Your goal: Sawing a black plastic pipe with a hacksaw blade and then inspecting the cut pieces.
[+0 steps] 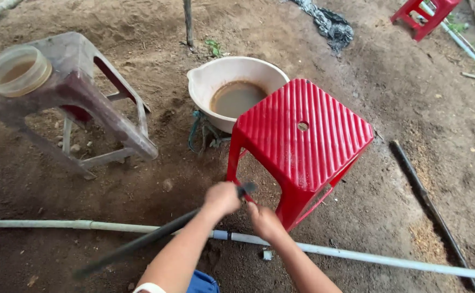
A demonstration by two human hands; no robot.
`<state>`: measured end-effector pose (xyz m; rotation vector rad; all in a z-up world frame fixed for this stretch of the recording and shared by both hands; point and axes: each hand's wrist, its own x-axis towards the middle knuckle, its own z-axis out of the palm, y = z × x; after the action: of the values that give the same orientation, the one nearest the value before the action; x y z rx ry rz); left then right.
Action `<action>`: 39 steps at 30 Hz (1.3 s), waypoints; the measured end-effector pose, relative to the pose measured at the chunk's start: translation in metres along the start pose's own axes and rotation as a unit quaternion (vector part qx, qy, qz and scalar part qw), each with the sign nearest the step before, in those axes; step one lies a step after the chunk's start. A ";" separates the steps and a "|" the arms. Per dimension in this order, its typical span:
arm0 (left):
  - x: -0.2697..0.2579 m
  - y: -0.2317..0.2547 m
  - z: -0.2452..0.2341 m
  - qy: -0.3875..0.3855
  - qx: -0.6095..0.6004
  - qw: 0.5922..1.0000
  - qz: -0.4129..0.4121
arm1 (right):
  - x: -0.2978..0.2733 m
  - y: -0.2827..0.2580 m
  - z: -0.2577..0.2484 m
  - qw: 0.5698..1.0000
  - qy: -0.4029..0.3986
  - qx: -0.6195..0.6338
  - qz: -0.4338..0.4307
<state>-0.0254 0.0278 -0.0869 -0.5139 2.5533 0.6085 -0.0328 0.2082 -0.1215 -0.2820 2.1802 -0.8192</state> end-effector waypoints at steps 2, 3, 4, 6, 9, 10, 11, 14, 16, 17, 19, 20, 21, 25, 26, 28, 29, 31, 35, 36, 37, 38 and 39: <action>-0.008 0.010 -0.014 -0.003 0.032 0.999 0.041 | 0.003 -0.010 -0.006 1.000 0.008 0.005 -0.009; -0.011 0.011 -0.028 -0.025 0.024 0.999 0.002 | -0.002 -0.015 -0.009 1.000 0.008 0.000 -0.001; -0.014 0.012 -0.041 -0.047 0.015 0.998 -0.036 | -0.007 -0.020 -0.011 1.000 0.009 -0.005 0.008; 0.008 -0.020 -0.022 -0.024 -0.006 0.998 -0.055 | -0.024 -0.021 -0.003 0.999 -0.009 -0.025 0.021; 0.008 -0.018 -0.017 -0.005 -0.011 0.999 -0.050 | -0.023 -0.006 0.003 0.999 0.006 -0.035 0.039; 0.002 -0.009 -0.018 -0.007 0.012 0.999 -0.029 | -0.018 0.002 0.005 0.998 0.038 -0.020 0.040; -0.001 -0.006 -0.018 -0.004 0.011 0.999 -0.031 | -0.025 -0.013 -0.003 0.998 0.038 -0.021 0.037; -0.011 -0.005 -0.020 0.008 -0.030 0.999 0.036 | -0.037 -0.032 -0.013 0.999 0.028 -0.034 -0.009; -0.012 -0.017 -0.036 0.021 -0.033 0.999 -0.024 | -0.031 -0.016 -0.005 0.998 0.036 -0.028 -0.040; -0.012 -0.023 -0.034 0.022 -0.033 0.999 -0.026 | -0.029 -0.006 0.004 0.998 0.035 -0.028 -0.041; -0.014 -0.034 -0.026 0.019 -0.065 0.997 -0.039 | -0.028 0.017 0.025 0.999 0.016 -0.048 -0.017; -0.016 -0.029 -0.018 0.017 -0.068 0.997 -0.041 | -0.029 0.009 0.019 0.998 0.014 -0.051 -0.015; -0.016 -0.024 -0.012 0.017 -0.047 0.999 -0.003 | -0.029 -0.001 0.012 0.999 0.016 -0.034 -0.033; -0.036 0.008 -0.034 0.014 -0.017 0.999 0.044 | -0.030 -0.038 -0.017 0.997 0.047 -0.023 -0.054; -0.033 -0.001 -0.038 0.016 -0.020 0.999 0.041 | -0.037 -0.039 -0.013 0.997 0.045 -0.026 -0.056; -0.028 -0.022 -0.044 0.022 -0.059 0.997 -0.041 | -0.051 -0.039 0.001 0.998 0.019 -0.028 -0.050; -0.027 -0.023 -0.043 0.022 -0.060 0.997 -0.041 | -0.050 -0.033 0.002 0.998 0.019 -0.029 -0.049; -0.027 -0.028 -0.034 0.038 -0.064 0.997 -0.027 | -0.052 -0.020 0.010 0.999 0.017 -0.026 -0.025; -0.022 -0.016 -0.015 0.036 -0.020 0.999 -0.021 | -0.028 -0.014 -0.002 0.998 0.020 -0.036 -0.039; -0.016 -0.005 -0.001 0.029 0.004 0.999 0.026 | -0.029 -0.028 -0.007 0.999 0.030 -0.029 -0.029; -0.011 0.003 0.012 0.022 0.027 0.997 0.071 | -0.028 -0.043 -0.011 0.999 0.036 -0.023 -0.021; -0.009 0.001 0.015 0.020 0.023 0.997 0.067 | -0.033 -0.044 -0.013 0.999 0.031 -0.026 -0.020; -0.005 -0.002 0.014 0.025 0.017 0.997 0.066 | -0.037 -0.047 -0.016 0.999 0.034 -0.024 -0.025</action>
<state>-0.0153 0.0347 -0.0964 -0.3567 2.6564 0.6035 -0.0224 0.1959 -0.0622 -0.3378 2.2673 -0.8165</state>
